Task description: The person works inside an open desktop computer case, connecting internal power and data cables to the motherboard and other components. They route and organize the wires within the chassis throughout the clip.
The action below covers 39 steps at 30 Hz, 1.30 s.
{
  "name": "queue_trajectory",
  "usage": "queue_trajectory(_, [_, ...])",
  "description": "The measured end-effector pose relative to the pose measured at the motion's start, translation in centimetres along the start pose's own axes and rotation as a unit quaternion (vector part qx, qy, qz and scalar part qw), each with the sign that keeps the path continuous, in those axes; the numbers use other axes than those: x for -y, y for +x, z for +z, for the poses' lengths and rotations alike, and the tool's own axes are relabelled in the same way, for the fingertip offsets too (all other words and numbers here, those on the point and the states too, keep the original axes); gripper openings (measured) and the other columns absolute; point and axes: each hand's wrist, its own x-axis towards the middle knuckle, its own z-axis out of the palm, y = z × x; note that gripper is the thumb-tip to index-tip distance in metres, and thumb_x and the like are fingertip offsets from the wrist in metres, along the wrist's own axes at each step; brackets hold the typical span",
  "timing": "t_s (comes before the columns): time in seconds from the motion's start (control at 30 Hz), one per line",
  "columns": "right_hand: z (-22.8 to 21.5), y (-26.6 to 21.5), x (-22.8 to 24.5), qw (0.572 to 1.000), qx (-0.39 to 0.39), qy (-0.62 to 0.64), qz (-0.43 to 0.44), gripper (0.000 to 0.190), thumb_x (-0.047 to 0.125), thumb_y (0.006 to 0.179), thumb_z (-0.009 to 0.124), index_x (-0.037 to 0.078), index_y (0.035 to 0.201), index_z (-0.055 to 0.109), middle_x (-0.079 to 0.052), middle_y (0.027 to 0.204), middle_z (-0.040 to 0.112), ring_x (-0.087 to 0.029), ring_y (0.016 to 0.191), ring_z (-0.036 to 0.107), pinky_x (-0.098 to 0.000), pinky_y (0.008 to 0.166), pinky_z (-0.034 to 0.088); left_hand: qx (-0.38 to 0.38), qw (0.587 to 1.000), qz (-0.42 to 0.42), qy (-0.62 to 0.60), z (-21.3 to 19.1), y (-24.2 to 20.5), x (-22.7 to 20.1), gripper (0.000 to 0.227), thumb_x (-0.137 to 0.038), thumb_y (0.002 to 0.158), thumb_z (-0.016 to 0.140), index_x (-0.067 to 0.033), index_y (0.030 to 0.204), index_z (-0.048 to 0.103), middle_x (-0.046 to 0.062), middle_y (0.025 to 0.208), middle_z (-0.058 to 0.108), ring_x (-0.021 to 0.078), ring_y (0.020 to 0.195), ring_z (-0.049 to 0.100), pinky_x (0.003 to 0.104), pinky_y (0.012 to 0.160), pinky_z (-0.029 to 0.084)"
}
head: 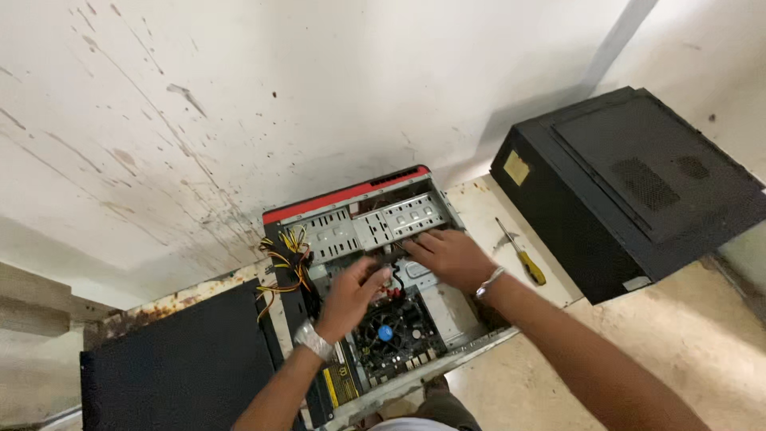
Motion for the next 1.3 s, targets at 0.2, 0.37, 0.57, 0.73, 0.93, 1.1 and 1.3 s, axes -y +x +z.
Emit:
queue_trajectory(0.2, [1.9,1.5,1.1,0.996,-0.029,-0.072,0.045,0.025,0.008,0.094,0.062,0.007,0.118,0.063,-0.011,0.087,0.059,-0.021,0.059,0.055,-0.0395,0.048,0.046,0.105,0.992,0.016,-0.074,-1.8,1.7,8.5,0.041,-0.031,0.11,0.058,0.0023,0.092,0.074,0.016,0.067,0.068,0.0235,0.06,0.063,0.039,0.067,0.049])
queue_trajectory(0.37, [3.9,-0.4,-3.9,0.985,0.055,-0.13,0.1,0.029,0.011,0.101,0.058,0.013,0.13,0.056,-0.008,0.09,0.058,-0.019,0.057,0.058,-0.0353,0.047,0.049,0.114,0.984,0.043,0.132,-2.3,1.1,5.1,0.055,-0.026,0.113,0.048,0.0116,0.152,0.034,0.034,0.136,0.055,0.0506,0.127,0.056,0.064,0.105,0.05])
queue_trajectory(0.57, [3.0,-0.1,-5.0,0.981,0.073,-0.161,0.083,0.028,0.012,0.096,0.065,0.009,0.124,0.064,-0.007,0.089,0.059,-0.023,0.068,0.066,-0.0362,0.054,0.054,0.067,0.998,-0.014,0.008,-2.4,3.5,10.2,0.05,-0.048,0.112,0.048,-0.0051,0.093,0.068,0.009,0.069,0.062,0.0157,0.06,0.058,0.033,0.057,0.045])
queue_trajectory(0.73, [5.2,-0.6,-2.2,0.973,0.136,-0.099,0.161,0.031,0.011,0.095,0.064,0.009,0.126,0.06,-0.007,0.084,0.061,-0.024,0.066,0.067,-0.0396,0.053,0.053,0.003,0.999,-0.05,0.011,-3.1,4.0,10.6,0.045,-0.045,0.106,0.065,0.0001,0.109,0.069,0.01,0.073,0.063,0.0138,0.054,0.056,0.031,0.051,0.046])
queue_trajectory(0.93, [5.6,-1.0,-3.8,0.969,0.182,-0.119,0.12,0.029,0.011,0.101,0.059,0.008,0.13,0.06,-0.009,0.091,0.064,-0.024,0.077,0.068,-0.0394,0.067,0.055,0.026,0.996,-0.082,-0.025,-3.4,3.9,11.1,0.035,-0.032,0.105,0.065,0.0023,0.101,0.066,0.008,0.068,0.056,0.0161,0.057,0.056,0.031,0.056,0.043])
queue_trajectory(1.1, [6.4,0.3,5.7,0.95,0.303,-0.009,0.073,0.01,0.003,0.094,0.065,0.009,0.087,0.07,-0.005,0.064,0.061,-0.02,0.051,0.056,-0.0407,0.047,0.046,-0.072,0.992,-0.054,0.089,-4.3,5.2,14.0,0.04,-0.024,0.108,0.055,-0.0088,0.072,0.063,0.001,0.052,0.045,0.0109,0.044,0.039,0.027,0.049,0.038])
queue_trajectory(1.3, [2.4,1.9,-2.9,0.757,0.16,0.494,0.397,0.04,0.03,0.103,0.059,-0.005,0.116,0.074,-0.025,0.089,0.074,-0.035,0.082,0.071,-0.0509,0.071,0.051,-0.03,0.993,-0.018,0.113,-4.2,3.4,11.7,0.052,-0.028,0.114,0.04,-0.0136,0.065,0.05,0.001,0.05,0.034,0.0103,0.044,0.028,0.028,0.05,0.033])
